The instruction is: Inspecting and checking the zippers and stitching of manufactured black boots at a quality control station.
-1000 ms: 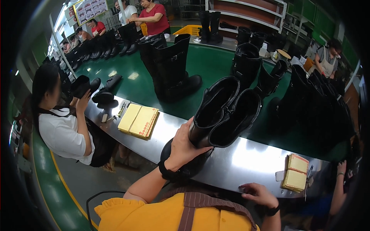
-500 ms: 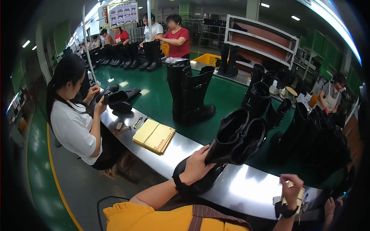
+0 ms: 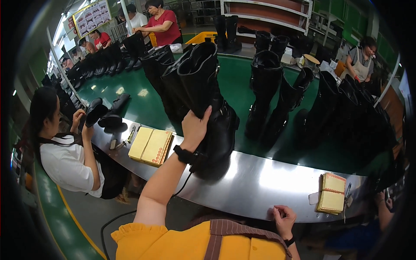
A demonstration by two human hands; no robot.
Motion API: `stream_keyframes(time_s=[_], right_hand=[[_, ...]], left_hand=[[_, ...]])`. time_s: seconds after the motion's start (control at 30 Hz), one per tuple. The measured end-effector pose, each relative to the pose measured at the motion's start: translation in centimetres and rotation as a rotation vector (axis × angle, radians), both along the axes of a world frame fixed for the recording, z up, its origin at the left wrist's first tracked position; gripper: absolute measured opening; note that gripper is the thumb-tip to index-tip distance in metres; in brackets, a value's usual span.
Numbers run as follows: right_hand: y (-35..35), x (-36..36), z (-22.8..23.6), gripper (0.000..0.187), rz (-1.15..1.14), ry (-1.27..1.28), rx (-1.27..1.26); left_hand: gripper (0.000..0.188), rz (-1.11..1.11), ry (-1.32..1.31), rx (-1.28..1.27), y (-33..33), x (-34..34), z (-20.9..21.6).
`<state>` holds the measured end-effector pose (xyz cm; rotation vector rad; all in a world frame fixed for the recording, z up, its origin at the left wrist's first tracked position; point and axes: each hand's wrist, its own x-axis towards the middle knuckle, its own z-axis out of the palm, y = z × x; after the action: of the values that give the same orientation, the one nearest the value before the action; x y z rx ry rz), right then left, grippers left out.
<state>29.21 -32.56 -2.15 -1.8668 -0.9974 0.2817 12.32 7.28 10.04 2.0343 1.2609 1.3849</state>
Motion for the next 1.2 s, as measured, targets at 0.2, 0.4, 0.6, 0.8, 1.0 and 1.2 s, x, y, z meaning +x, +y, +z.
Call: stream_keyframes(time_s=[0.2, 0.4, 0.6, 0.8, 1.0, 1.2], right_hand=[[-0.3, 0.0, -0.7, 0.010, -0.031, -0.220, 0.015], [0.5, -1.2, 2.9, 0.010, -0.050, -0.093, -0.014], [-0.4, 1.3, 0.2, 0.010, 0.116, 0.086, -0.309], [2.3, 0.9, 2.4, 0.008, 0.064, -0.047, -0.218], [0.4, 0.5, 1.0, 0.016, 0.047, -0.018, -0.312], [0.6, 0.3, 0.8, 0.015, -0.003, -0.160, -0.042]], left_hand=[[0.049, 0.052, -0.019, -0.078, 9.8, 9.9, 0.6], [0.041, 0.177, -0.044, 0.089, 21.8, 21.2, 1.5], [0.130, 0.214, 0.250, -0.558, 31.1, 26.0, -6.3], [0.143, 0.360, 0.419, -0.298, 33.2, 26.6, -12.2], [0.125, 0.170, 0.456, -0.377, 30.1, 22.9, -12.8], [0.069, -0.126, 0.523, -0.301, 21.1, 19.7, -14.1]])
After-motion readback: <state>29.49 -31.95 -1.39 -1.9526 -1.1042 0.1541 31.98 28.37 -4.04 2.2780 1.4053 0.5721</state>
